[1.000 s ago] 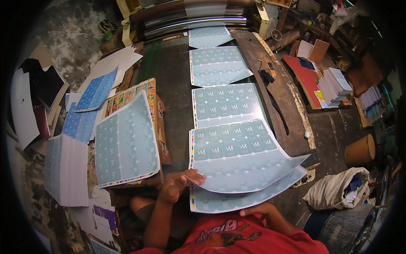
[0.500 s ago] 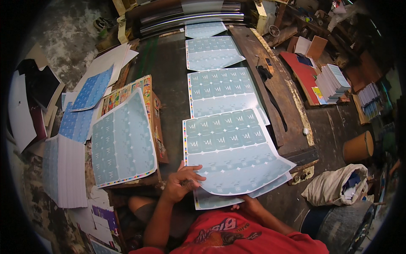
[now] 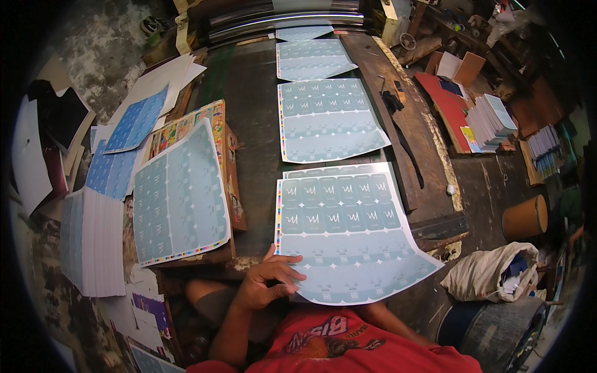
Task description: The person organizes and stacks printed paper sheets by picking them up from a pile and aligning them on a table before placing them into larger stacks.
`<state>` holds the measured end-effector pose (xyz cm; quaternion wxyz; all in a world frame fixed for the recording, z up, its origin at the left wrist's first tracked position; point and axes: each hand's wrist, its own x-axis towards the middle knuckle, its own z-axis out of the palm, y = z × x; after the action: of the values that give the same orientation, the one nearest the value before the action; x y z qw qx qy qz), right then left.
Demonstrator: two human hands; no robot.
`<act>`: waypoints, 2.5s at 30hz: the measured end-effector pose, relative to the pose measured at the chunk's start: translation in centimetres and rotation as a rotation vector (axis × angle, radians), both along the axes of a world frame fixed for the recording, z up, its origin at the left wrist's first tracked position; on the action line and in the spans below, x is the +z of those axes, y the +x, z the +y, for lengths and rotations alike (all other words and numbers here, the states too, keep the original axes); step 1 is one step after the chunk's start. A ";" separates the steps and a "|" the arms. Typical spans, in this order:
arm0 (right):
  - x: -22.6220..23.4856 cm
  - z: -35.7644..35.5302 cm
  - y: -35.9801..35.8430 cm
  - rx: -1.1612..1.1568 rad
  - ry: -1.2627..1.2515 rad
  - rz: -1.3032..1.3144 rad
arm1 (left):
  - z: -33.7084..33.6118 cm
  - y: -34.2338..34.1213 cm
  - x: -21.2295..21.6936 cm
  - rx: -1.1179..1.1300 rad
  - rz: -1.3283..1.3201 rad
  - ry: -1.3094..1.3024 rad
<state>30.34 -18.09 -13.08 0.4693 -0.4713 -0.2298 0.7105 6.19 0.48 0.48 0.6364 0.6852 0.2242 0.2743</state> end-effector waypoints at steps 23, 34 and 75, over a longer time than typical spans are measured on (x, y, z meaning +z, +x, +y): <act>2.3 8.5 -0.9 -0.284 -0.128 0.170 | -1.1 -0.1 -1.9 0.094 0.011 0.068; 4.4 3.6 0.4 -0.204 -0.027 0.117 | -1.3 1.8 -4.8 0.134 0.036 0.222; 1.3 4.1 0.5 -0.301 -0.224 0.213 | 3.2 -68.7 10.4 1.957 -0.850 -0.792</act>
<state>30.83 -14.03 -11.78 0.5366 -0.4718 -0.0254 0.6992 -62.54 3.69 10.90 0.3451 -0.1815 0.5000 0.7732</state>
